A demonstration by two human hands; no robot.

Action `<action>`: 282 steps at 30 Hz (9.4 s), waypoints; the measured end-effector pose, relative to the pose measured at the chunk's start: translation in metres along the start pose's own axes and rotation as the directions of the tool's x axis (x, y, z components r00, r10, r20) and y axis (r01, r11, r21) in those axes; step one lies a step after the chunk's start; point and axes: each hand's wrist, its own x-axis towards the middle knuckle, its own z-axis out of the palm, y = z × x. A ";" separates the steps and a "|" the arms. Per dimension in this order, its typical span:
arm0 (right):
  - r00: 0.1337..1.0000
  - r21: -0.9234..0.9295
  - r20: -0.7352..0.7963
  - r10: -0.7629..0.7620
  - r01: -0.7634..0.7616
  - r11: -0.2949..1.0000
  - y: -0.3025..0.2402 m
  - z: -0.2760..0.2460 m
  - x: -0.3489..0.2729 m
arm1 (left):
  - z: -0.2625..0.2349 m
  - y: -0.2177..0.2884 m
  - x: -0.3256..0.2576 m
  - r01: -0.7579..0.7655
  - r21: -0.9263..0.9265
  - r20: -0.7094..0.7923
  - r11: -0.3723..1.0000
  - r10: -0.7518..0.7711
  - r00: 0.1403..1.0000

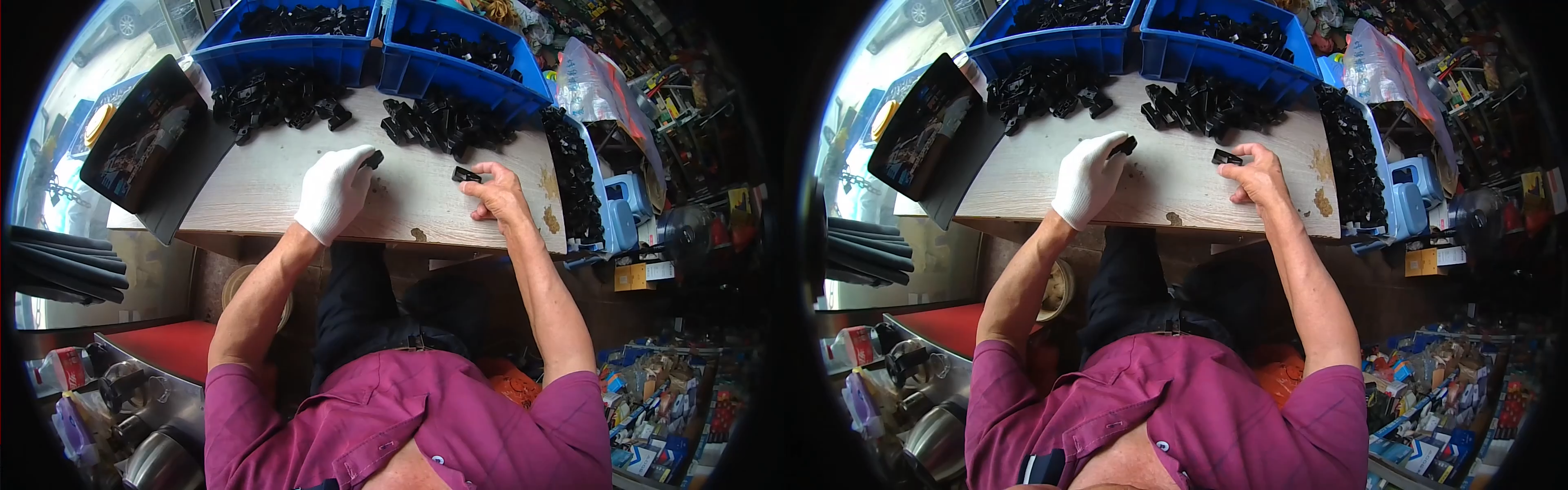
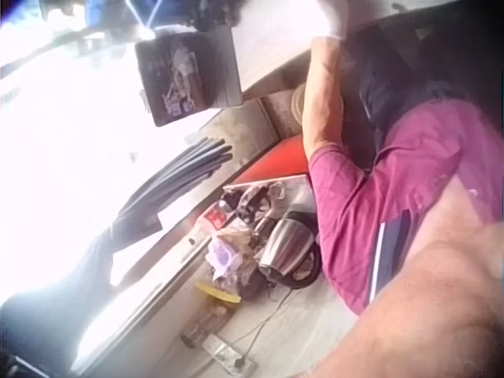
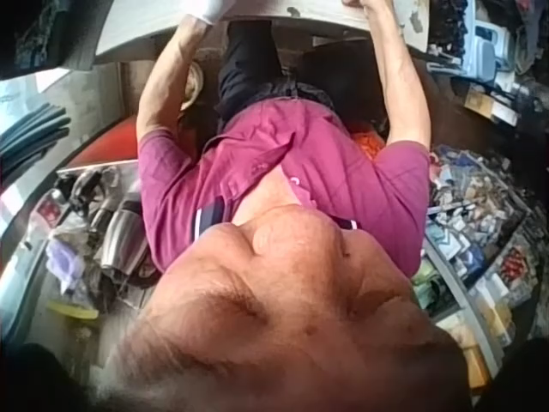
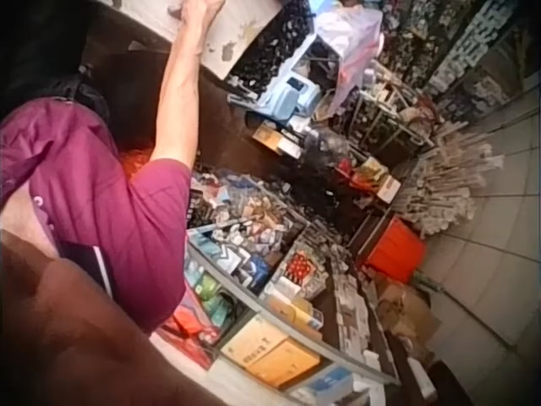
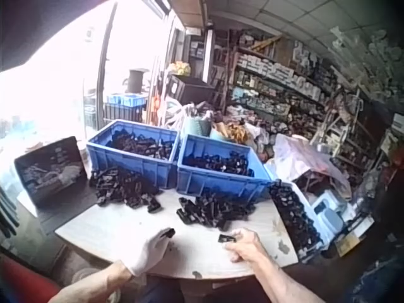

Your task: Assembling small black plastic components by hand at a workbench.

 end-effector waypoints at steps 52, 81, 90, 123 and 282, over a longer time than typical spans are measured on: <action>0.995 0.241 0.096 0.003 -0.026 0.970 0.013 -0.007 -0.012 | 0.018 -0.038 0.044 0.038 0.584 -0.081 0.811 0.011 0.997; 0.967 -0.143 -0.234 -0.102 0.069 0.987 0.015 -0.033 0.084 | 0.028 -0.045 0.040 0.002 0.445 -0.040 0.895 0.018 0.999; 0.991 -0.083 -0.111 0.076 -0.085 0.993 0.010 -0.031 0.030 | 0.025 -0.051 0.041 0.048 0.293 -0.120 0.955 -0.013 0.993; 0.977 -0.285 0.171 -0.125 0.170 0.943 0.002 -0.005 0.003 | 0.084 0.035 0.042 -0.163 -0.072 0.236 0.984 0.175 0.956; 0.975 -0.053 0.176 -0.136 0.148 0.988 0.030 0.000 -0.006 | 0.085 0.055 0.006 -0.389 0.071 0.242 0.918 0.363 0.900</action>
